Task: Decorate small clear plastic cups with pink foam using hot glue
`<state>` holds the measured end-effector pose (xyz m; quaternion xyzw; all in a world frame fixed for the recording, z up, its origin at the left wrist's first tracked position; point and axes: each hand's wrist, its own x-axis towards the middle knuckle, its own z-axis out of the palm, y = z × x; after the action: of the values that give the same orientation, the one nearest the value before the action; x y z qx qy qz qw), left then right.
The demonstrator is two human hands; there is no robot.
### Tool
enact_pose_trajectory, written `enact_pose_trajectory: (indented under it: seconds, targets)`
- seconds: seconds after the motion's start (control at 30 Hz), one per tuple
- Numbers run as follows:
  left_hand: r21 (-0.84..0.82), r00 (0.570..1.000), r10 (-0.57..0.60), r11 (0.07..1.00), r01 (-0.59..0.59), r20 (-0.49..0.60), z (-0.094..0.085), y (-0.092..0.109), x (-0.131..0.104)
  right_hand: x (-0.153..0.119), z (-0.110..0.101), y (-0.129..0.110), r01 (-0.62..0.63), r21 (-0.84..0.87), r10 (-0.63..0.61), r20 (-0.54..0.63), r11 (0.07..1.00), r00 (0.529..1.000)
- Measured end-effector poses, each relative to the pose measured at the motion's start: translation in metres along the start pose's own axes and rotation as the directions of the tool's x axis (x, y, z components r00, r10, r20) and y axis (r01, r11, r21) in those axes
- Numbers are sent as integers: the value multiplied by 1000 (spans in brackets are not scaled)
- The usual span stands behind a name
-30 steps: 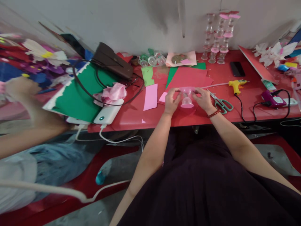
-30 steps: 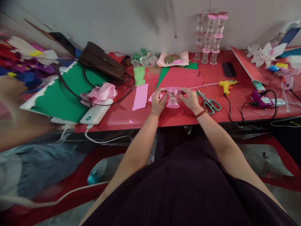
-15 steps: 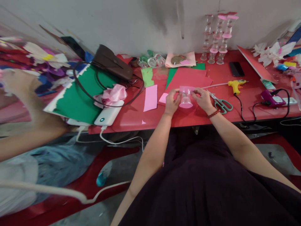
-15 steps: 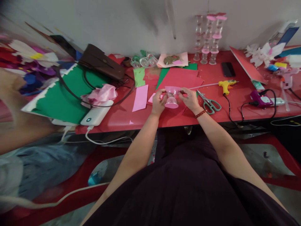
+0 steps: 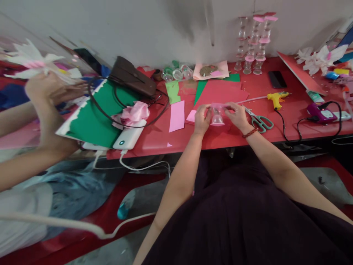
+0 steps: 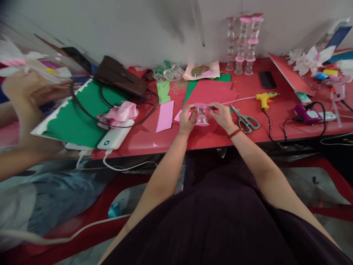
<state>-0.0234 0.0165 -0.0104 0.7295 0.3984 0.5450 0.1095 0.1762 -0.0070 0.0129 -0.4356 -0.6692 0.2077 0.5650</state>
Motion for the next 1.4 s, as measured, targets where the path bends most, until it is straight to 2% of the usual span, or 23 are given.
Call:
enact_pose_trajectory:
  seconds: [0.3, 0.6, 0.8, 0.9, 1.03, 1.23, 1.3, 1.4]
  targets:
    - [78, 998, 60, 995, -58, -21, 6, -6, 1, 2, -1, 4, -23, -16, 22, -30, 1000, 999]
    - [65, 997, 68, 996, -66, -23, -1, 1, 0, 0, -1, 8, 24, 32, -23, -41, 999, 999]
    - [155, 989, 126, 981, -113, -78, -3, 5, -1, 0, -4, 6, 55, -6, -55, -43, 998, 998]
    - [186, 984, 145, 975, -123, -106, -4, 7, -1, 0, -5, 5, 36, -30, -37, -35, 999, 999]
    - [201, 984, 157, 970, -136, -89, -5, 9, -2, 0, -4, 7, 14, -29, -16, -40, 999, 999]
    - [204, 998, 28, 979, -14, -63, -6, 12, -4, 1, 0, 15, 22, -4, -23, -69, 1000, 997]
    - [210, 995, -24, 977, 43, -94, -5, 11, -3, 1, 1, 18, 31, 44, -27, -80, 999, 996]
    - [200, 980, -83, 972, 120, -180, -5, 8, -2, 0, 1, 20, -30, 86, 36, -68, 996, 997]
